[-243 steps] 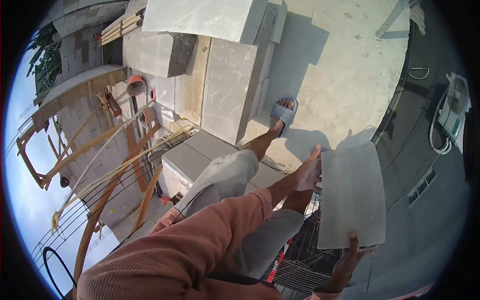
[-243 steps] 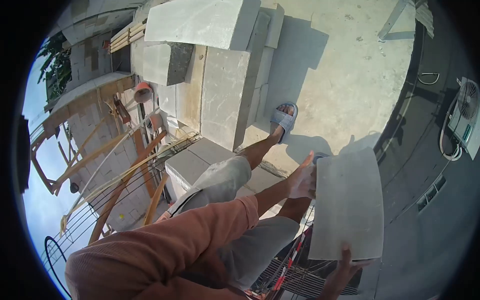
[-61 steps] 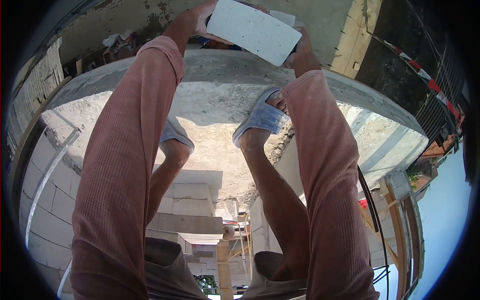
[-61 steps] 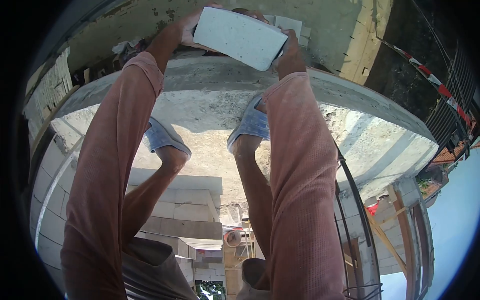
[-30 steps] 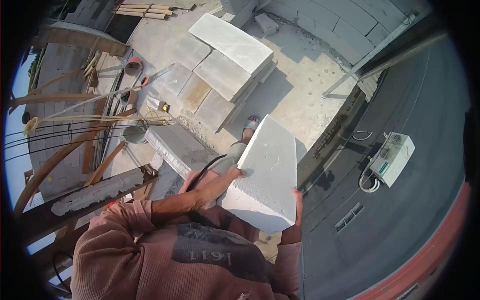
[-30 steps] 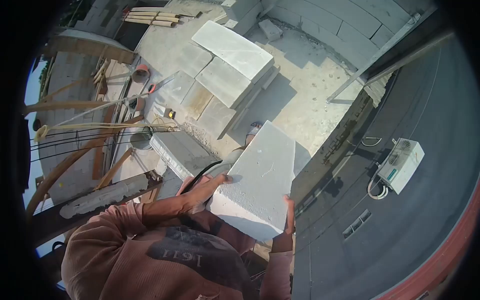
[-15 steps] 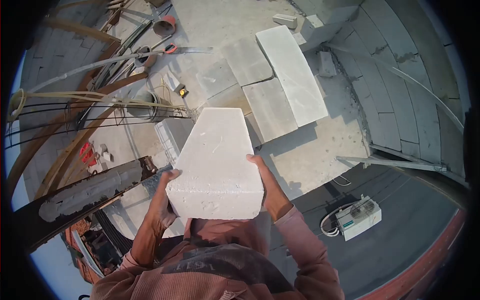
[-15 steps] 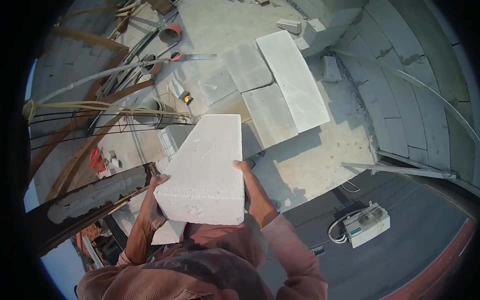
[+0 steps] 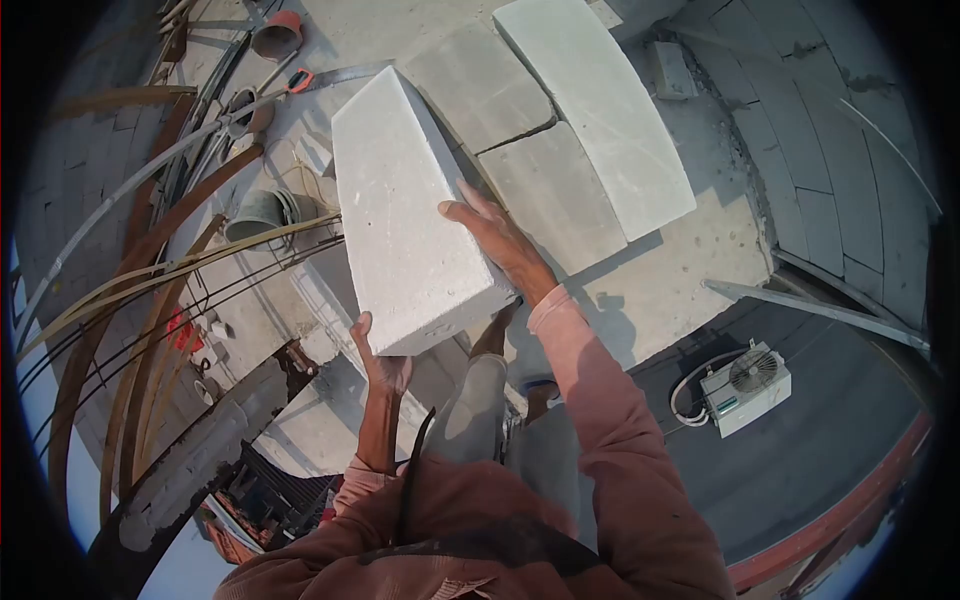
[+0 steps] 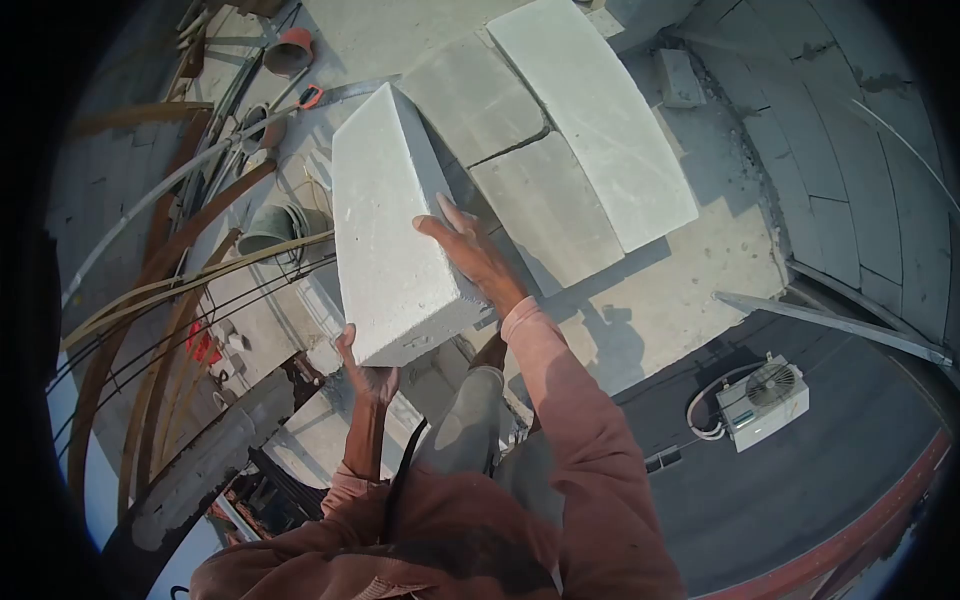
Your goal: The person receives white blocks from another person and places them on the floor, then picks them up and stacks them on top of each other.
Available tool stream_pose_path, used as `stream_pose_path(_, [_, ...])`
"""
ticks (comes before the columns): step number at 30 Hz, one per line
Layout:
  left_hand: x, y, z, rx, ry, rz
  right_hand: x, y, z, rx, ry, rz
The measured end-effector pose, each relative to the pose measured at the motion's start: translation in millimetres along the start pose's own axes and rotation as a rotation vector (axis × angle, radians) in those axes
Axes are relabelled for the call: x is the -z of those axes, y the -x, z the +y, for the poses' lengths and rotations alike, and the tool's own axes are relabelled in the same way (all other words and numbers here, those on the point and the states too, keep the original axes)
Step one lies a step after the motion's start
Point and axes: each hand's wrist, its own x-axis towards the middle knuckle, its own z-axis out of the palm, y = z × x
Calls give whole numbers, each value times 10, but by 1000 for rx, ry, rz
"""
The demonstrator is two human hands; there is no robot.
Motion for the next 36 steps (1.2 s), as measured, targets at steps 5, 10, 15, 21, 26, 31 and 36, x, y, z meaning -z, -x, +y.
stream_pose_path(5, [321,-493,-725,194,135,-28,11,494,1047,-137,-268,301])
stream_pose_path(10, [1173,-1114,-1641,247,-51,23,-530,639,2132,-220,-1021,580])
stream_pose_path(15, [1050,-1389,-1902,327,-69,-78,-573,404,2631,-86,-1190,649])
stream_pose_path(21, [690,-1307,-1823,421,-149,-60,-480,372,2745,31,-849,804])
stream_pose_path(26, [934,-1597,-1783,533,-255,-94,-578,421,2960,258,-695,805])
stream_pose_path(31, [564,-1271,-1704,590,-587,216,-461,612,2894,-41,-921,544])
stream_pose_path(36, [75,-404,-1739,629,-1073,157,-775,1086,3518,196,-1136,524])
